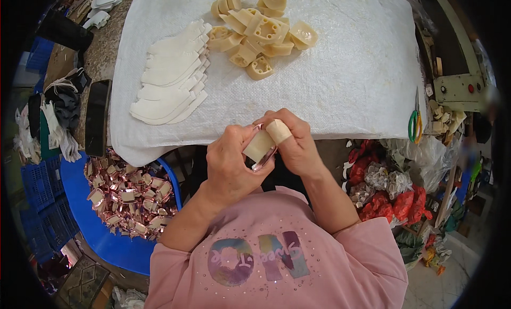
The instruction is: The recorder is assembling small tan shoe components with white linings, likely preparing them for a later stage in shoe manufacturing.
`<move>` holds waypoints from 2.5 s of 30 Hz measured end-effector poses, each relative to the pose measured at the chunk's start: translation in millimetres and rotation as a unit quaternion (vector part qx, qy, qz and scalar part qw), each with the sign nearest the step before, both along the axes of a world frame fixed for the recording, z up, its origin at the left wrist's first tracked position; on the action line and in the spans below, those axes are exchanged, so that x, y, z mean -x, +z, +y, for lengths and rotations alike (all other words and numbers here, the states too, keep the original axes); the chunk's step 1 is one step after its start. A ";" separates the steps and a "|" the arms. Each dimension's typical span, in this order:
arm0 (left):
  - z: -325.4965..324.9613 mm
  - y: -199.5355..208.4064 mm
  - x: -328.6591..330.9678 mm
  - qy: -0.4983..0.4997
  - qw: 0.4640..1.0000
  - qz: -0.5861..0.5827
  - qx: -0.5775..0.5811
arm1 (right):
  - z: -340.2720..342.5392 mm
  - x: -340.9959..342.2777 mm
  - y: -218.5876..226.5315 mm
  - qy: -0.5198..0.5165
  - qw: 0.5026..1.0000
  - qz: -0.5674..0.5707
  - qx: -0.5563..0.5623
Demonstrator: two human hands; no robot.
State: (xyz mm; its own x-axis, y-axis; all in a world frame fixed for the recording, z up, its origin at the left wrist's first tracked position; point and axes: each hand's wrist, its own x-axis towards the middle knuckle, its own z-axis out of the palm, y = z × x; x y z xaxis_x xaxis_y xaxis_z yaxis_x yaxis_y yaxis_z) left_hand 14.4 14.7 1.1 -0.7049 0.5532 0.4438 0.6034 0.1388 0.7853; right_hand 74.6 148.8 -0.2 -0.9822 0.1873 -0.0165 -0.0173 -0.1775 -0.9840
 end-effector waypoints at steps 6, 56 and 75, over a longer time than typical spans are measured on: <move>1.7 -2.8 4.5 0.041 0.994 0.098 0.007 | -10.8 2.2 -15.4 -0.029 0.968 -0.008 0.249; -267.5 -0.3 46.7 0.647 0.661 0.227 0.306 | -49.0 113.7 -1.0 -0.033 0.803 0.072 -0.590; -76.7 -37.0 61.9 0.219 0.936 0.212 0.175 | -72.3 120.9 12.7 0.039 0.931 0.068 -0.357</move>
